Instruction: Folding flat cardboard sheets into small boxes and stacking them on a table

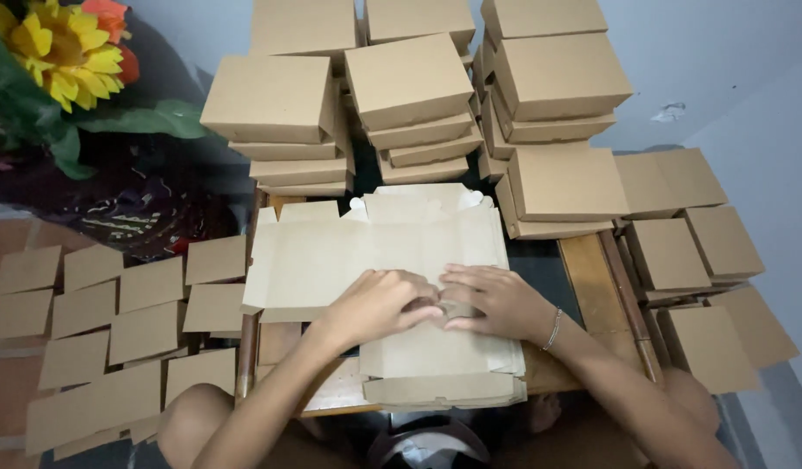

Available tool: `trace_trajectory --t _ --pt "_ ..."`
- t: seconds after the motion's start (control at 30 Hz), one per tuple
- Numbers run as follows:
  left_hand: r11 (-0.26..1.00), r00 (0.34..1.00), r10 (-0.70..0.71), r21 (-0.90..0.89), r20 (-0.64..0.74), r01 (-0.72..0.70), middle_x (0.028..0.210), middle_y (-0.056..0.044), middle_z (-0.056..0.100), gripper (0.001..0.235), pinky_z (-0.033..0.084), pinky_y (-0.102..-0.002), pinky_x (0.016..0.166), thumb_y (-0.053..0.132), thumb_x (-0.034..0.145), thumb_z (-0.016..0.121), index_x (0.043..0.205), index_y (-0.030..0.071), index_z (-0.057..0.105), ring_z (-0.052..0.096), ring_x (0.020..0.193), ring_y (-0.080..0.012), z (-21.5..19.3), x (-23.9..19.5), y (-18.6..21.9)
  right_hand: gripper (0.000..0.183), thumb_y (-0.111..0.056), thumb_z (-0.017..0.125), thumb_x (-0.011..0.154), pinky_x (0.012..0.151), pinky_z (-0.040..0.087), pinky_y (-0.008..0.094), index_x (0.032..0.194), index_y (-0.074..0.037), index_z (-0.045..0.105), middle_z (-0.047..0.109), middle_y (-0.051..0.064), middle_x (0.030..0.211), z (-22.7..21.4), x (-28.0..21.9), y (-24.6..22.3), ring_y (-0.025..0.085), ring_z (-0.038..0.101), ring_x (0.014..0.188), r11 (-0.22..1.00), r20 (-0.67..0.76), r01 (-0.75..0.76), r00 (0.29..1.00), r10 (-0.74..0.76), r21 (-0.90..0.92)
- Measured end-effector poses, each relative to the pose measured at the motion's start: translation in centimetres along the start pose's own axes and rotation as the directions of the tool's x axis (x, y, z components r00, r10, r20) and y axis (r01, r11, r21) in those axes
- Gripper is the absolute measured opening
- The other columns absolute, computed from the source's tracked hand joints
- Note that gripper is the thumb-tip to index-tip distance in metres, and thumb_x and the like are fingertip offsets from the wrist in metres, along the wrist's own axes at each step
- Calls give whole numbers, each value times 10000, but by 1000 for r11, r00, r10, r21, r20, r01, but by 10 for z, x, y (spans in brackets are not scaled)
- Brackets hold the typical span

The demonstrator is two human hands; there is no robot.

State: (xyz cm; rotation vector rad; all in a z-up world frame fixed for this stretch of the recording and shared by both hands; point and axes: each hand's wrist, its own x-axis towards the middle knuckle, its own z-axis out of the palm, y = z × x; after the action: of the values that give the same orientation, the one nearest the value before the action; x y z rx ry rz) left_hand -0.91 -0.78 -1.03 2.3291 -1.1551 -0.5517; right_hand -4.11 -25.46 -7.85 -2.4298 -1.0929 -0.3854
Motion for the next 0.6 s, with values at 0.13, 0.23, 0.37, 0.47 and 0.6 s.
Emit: trace_trajectory --t 0.13,0.23,0.37,0.47,0.6 --pt "1000 1000 -6 -11 -16 6 819 -71 728 344 591 -512 756 423 996 546 860 151 706 732 838 -349 -1 1 -3 322 -421 738 922 947 572 380 1145 -190 740 738 -1 1187 14 -8 10 230 666 1220 1000 -27 21 999 -21 -13" --pt "998 993 -60 -19 -101 58 756 -13 716 349 605 -456 735 401 1043 484 853 200 697 743 782 -297 3 6 -8 249 -370 718 942 918 595 373 1084 -171 762 768 -10 1089 11 -1 6 214 701 1162 998 -22 -65 998 65 3" --pt "999 994 -41 6 -105 42 845 -46 734 194 603 -491 766 326 945 637 1037 168 702 738 884 -326 17 13 -20 293 -292 729 930 913 598 356 1178 -136 726 775 5 1100 10 3 1 205 719 1123 964 -28 -256 966 258 72" --pt "997 990 -60 36 -126 65 884 -50 740 198 608 -494 768 303 929 658 1064 161 685 740 899 -323 29 20 -28 360 -301 754 905 929 594 350 1217 -130 698 757 -1 1127 4 8 1 208 705 1144 956 -28 -289 956 290 56" --pt "992 985 -68 91 -157 83 968 -71 740 273 612 -516 772 290 943 644 1176 148 638 736 958 -330 42 24 -34 357 -281 783 879 953 580 350 1206 -158 704 718 -33 1184 6 6 3 210 676 1185 970 -42 -230 971 234 75"
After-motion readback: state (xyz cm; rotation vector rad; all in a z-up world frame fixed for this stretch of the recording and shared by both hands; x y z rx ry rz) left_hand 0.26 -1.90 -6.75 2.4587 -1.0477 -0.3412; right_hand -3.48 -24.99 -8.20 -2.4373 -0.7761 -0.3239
